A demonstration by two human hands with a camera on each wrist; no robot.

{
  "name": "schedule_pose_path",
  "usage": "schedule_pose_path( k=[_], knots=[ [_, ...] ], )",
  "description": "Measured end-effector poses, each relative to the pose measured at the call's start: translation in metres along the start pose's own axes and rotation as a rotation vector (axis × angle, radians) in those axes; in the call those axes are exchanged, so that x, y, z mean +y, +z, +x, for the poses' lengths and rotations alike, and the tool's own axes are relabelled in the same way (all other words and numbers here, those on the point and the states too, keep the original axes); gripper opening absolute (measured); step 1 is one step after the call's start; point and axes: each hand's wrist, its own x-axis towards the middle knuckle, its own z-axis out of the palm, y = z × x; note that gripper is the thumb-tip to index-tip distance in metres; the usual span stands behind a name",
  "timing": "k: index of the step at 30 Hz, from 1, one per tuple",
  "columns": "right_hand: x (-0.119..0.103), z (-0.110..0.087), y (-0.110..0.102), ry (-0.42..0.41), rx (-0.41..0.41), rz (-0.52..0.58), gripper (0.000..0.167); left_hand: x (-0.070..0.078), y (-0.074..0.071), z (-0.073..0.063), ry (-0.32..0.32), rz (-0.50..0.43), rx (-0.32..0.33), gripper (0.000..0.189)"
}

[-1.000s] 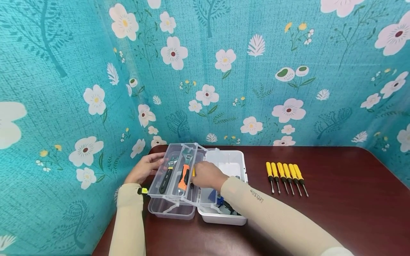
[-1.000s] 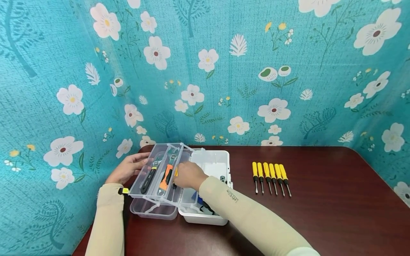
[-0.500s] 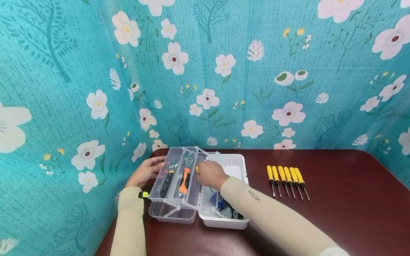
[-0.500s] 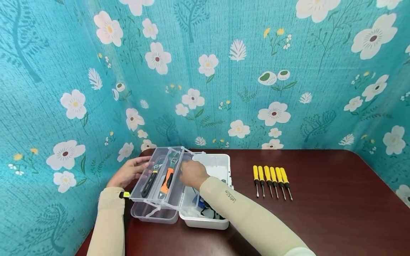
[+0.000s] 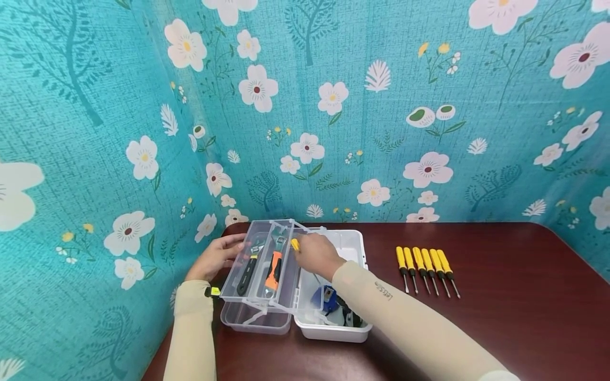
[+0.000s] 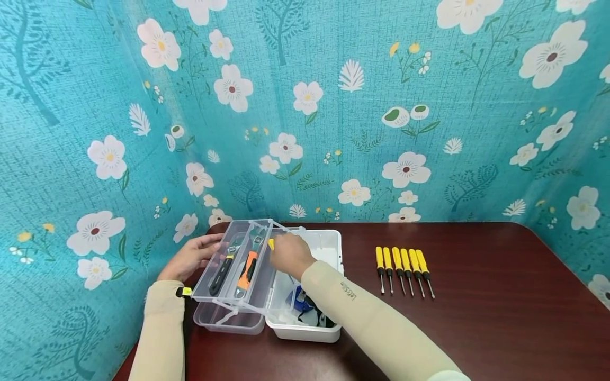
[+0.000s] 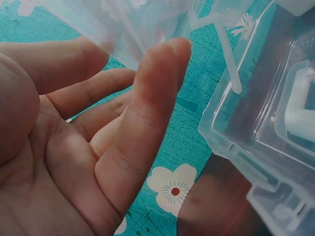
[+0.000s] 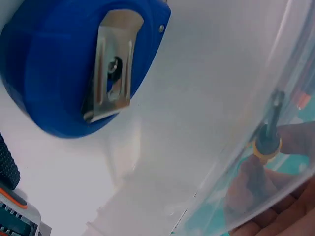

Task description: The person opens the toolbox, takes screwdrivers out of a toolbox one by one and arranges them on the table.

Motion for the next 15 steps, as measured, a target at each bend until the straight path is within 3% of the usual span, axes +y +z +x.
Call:
schedule_pose_path(
  k=[7,15],
  knots=[
    [0.008,0.000,-0.007,0.069,0.036,0.169,0.033,-0.001,0.000,-0.001,0.003,-0.013,-0.002,0.044],
    [0.017,0.001,-0.013,0.127,0.074,0.349,0.033,-0.001,0.001,0.001,0.003,-0.006,-0.005,0.044]
  ],
)
